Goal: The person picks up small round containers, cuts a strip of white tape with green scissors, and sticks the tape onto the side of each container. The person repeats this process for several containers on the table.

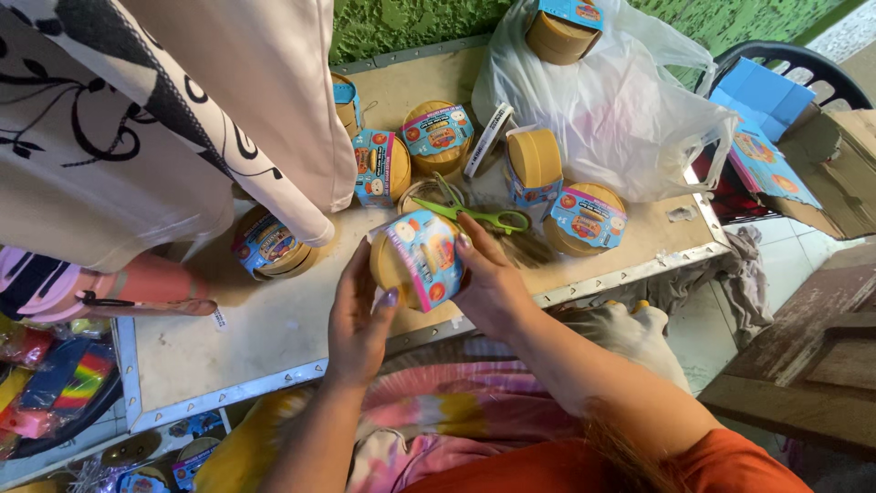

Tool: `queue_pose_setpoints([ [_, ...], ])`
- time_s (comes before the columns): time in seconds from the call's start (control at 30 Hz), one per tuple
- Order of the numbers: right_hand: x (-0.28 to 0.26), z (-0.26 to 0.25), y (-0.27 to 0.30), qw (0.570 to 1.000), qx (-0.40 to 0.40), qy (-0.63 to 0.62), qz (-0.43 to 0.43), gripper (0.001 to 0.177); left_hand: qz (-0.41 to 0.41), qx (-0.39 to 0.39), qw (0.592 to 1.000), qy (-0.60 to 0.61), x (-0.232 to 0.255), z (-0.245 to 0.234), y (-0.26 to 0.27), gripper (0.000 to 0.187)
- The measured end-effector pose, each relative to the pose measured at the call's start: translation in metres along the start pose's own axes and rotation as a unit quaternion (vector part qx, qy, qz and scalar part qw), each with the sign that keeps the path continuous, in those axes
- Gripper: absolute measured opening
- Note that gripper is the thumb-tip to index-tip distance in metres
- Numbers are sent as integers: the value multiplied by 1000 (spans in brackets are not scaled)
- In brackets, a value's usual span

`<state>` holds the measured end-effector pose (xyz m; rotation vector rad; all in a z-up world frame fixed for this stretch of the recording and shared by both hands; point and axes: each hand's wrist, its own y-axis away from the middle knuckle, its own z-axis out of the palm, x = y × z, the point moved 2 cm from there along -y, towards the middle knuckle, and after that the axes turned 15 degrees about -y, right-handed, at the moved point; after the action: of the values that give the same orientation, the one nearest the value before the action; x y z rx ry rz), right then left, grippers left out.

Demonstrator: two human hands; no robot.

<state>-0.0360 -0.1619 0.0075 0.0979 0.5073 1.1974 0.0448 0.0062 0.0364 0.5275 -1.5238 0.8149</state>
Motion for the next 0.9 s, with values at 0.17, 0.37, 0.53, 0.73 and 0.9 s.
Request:
queue_pose_setpoints([
  [0.17,4,-3,-1,986,6,164,-30,69,1,-3,1000,11,4,2,7,84],
  [0.37,0,16,19,817,-204,508,-184,105,-24,88,994,-66,-7,7,8,83],
  [0.53,-3,32,20,723,-253,606,-215,133,-56,94,993,-47,-13,-3,5,84],
  [0.73,2,24,13,779,-200,566,-181,131,-53,96,992,-70,-13,-1,7,83],
  [0.9,-1,19,13,781,-200,557,-202,122,-43,90,995,-31,-8,3,7,88],
])
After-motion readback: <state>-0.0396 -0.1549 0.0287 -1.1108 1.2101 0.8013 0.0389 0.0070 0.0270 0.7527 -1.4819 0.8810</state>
